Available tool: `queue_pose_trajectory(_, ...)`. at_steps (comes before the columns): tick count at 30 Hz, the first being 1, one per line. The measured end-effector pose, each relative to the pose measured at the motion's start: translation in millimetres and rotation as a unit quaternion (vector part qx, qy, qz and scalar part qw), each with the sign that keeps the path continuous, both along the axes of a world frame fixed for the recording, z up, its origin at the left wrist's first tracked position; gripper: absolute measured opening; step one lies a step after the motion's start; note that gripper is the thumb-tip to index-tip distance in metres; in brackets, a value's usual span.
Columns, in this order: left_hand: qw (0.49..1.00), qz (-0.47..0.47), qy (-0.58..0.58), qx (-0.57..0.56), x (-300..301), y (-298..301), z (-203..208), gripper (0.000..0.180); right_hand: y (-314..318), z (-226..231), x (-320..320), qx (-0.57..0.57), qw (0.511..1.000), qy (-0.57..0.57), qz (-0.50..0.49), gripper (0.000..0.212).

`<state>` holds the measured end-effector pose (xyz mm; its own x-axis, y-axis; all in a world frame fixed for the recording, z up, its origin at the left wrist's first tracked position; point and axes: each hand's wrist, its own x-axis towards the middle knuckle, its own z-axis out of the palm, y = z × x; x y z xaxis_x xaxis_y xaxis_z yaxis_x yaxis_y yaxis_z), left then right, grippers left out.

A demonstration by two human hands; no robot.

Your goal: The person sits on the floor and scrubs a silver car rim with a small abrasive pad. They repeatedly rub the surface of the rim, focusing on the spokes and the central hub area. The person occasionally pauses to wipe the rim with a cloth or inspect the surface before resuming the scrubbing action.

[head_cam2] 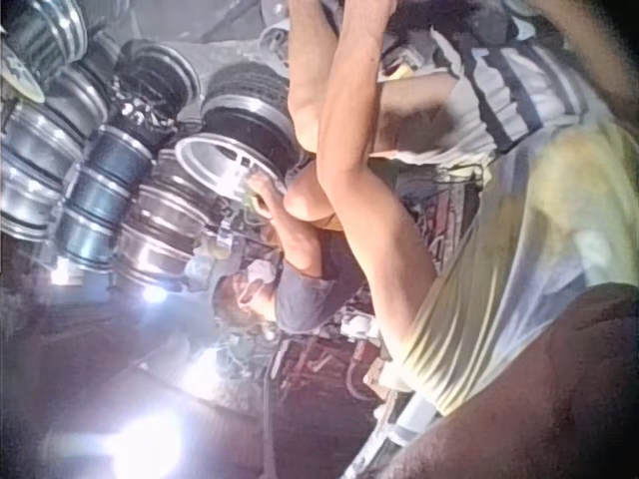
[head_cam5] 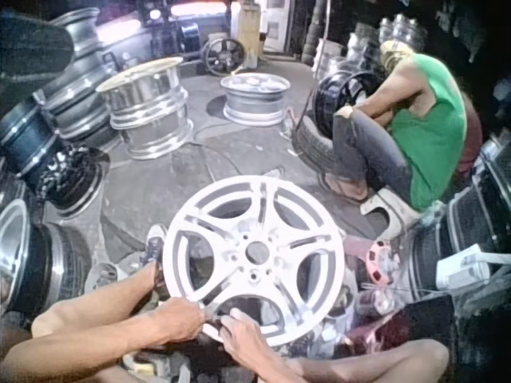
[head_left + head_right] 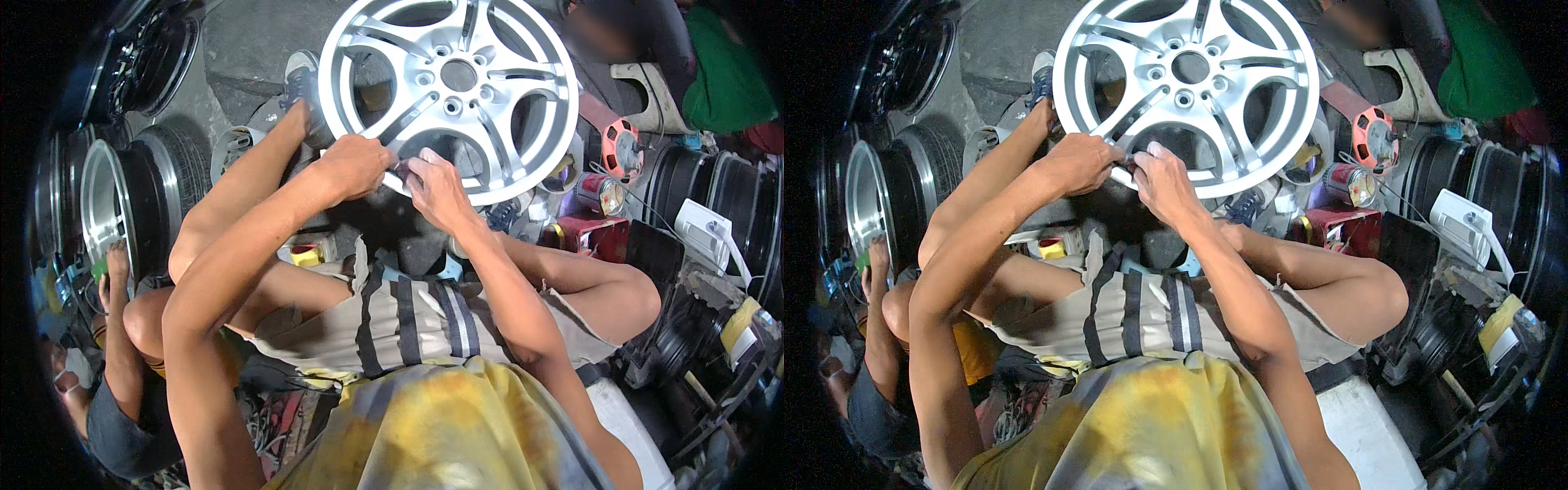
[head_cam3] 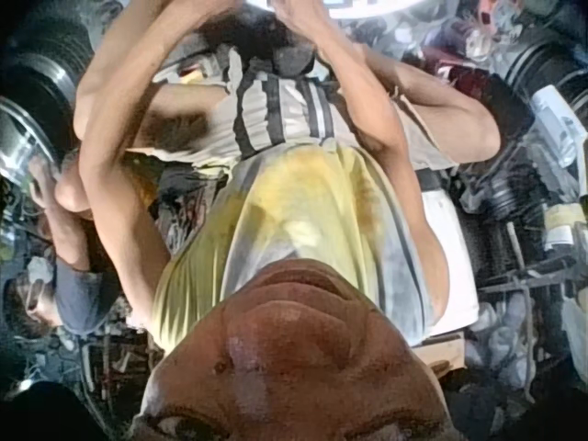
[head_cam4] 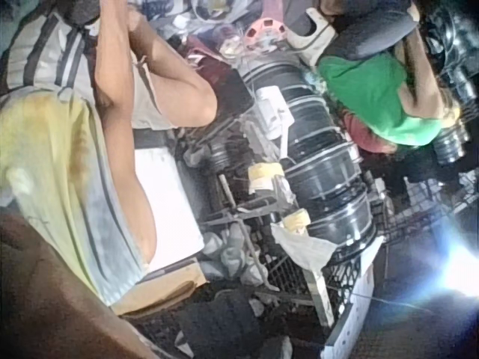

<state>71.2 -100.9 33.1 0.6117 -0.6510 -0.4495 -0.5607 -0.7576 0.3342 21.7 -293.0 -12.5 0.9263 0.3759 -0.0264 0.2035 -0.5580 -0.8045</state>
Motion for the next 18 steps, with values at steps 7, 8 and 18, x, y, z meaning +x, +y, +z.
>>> queue_pose_trajectory(7, 0.998, 0.062, 0.021, -0.024, 3, 25, 15, 0.028, 22, 2, 0, 0.007, 1.000, -0.027, 0.002, 0.004)
queue_pose_trajectory(8, 0.998, 0.059, 0.018, -0.030, 1, 23, 15, 0.029, 16, 3, -2, 0.010, 1.000, -0.016, 0.007, 0.003)
queue_pose_trajectory(18, 0.995, 0.076, 0.065, -0.030, 2, 31, 5, 0.036, 16, -2, -2, 0.022, 1.000, -0.014, 0.007, 0.009)
